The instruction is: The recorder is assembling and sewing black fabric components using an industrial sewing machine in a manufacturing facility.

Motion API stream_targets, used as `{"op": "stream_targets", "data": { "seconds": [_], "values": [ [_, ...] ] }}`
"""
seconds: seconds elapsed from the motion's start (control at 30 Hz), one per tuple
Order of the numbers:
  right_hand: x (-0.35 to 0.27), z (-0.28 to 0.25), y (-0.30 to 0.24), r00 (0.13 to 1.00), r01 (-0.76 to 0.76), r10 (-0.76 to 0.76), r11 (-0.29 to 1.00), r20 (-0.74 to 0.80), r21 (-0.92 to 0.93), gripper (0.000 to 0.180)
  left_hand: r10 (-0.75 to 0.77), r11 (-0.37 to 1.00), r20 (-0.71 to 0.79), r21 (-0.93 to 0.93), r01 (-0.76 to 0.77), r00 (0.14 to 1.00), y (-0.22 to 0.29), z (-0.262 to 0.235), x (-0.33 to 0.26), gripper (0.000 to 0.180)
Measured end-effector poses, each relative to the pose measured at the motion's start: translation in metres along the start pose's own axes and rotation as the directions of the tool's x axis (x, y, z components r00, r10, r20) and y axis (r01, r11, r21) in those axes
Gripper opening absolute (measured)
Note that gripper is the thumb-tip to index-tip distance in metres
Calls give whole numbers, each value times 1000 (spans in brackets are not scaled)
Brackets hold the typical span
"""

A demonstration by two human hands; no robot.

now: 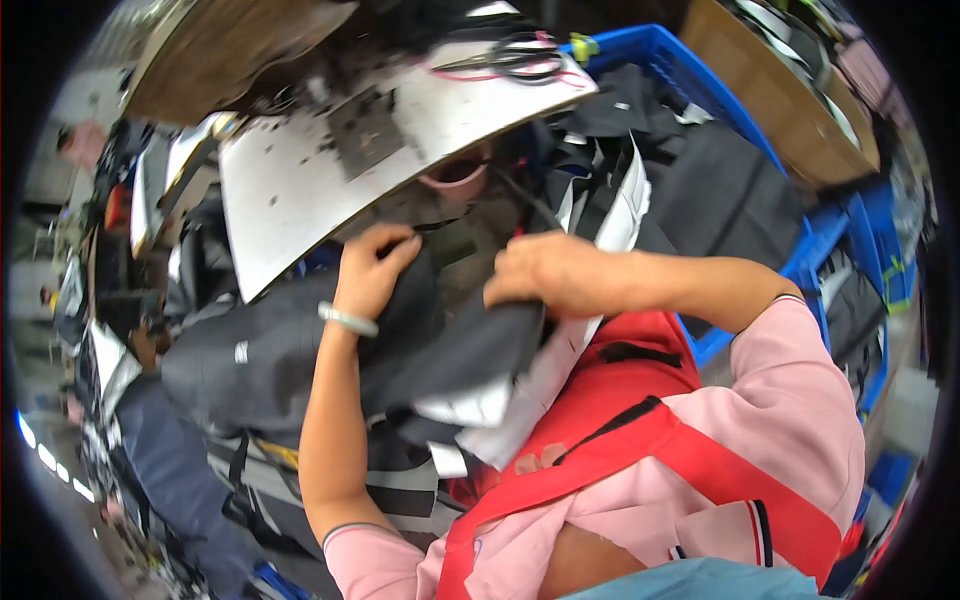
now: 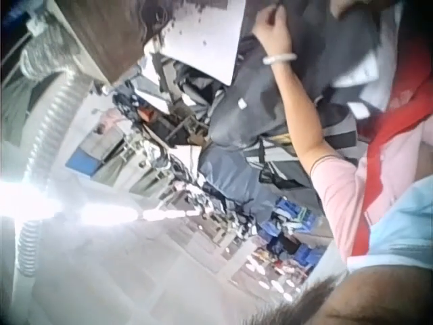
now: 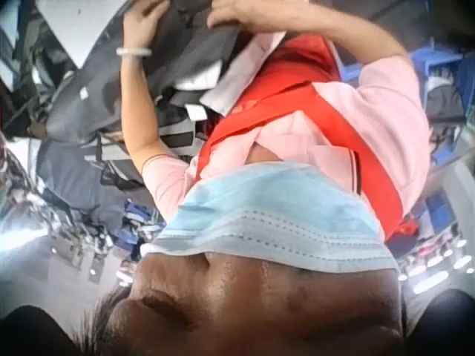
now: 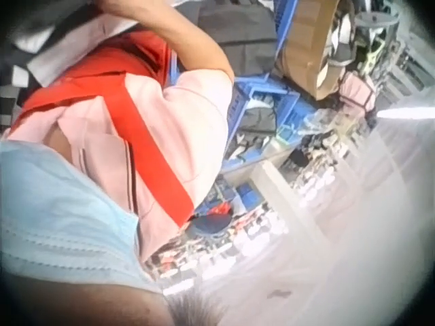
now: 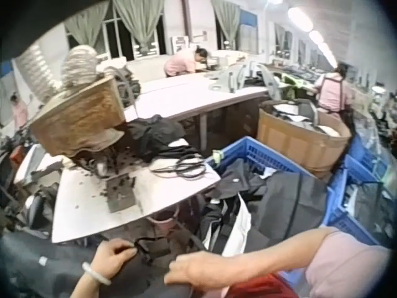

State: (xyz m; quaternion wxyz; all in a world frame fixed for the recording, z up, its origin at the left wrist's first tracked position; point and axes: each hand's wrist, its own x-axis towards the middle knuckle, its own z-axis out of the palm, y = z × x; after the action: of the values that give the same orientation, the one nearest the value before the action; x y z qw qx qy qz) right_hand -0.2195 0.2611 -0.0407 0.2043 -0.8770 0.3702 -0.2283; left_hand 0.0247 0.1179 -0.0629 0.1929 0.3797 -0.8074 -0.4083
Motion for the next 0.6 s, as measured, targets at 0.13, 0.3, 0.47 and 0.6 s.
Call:
{"op": "stream_targets", "data": {
  "seconds": [0.13, 0.3, 0.47, 0.6],
  "values": [
    [-50, -77, -23, 993, -112, 114, 991, -26, 77, 38, -100, 995, 107, -12, 102, 989, -7, 22, -37, 24],
    [-162, -199, 74, 645, -466, 377, 884, -665, 49, 26, -99, 991, 118, -83, 109, 988, 4, 27, -45, 22],
    [-149, -262, 31, 654, -485, -201, 629, -729, -608, 18, -108, 994, 68, -19, 109, 992, -8, 30, -60, 23],
    [-150, -247, 63, 432, 191, -245, 965, -868, -178, 32, -47, 998, 78, 43, 43, 996, -5, 38, -64, 23]
  ]
}}
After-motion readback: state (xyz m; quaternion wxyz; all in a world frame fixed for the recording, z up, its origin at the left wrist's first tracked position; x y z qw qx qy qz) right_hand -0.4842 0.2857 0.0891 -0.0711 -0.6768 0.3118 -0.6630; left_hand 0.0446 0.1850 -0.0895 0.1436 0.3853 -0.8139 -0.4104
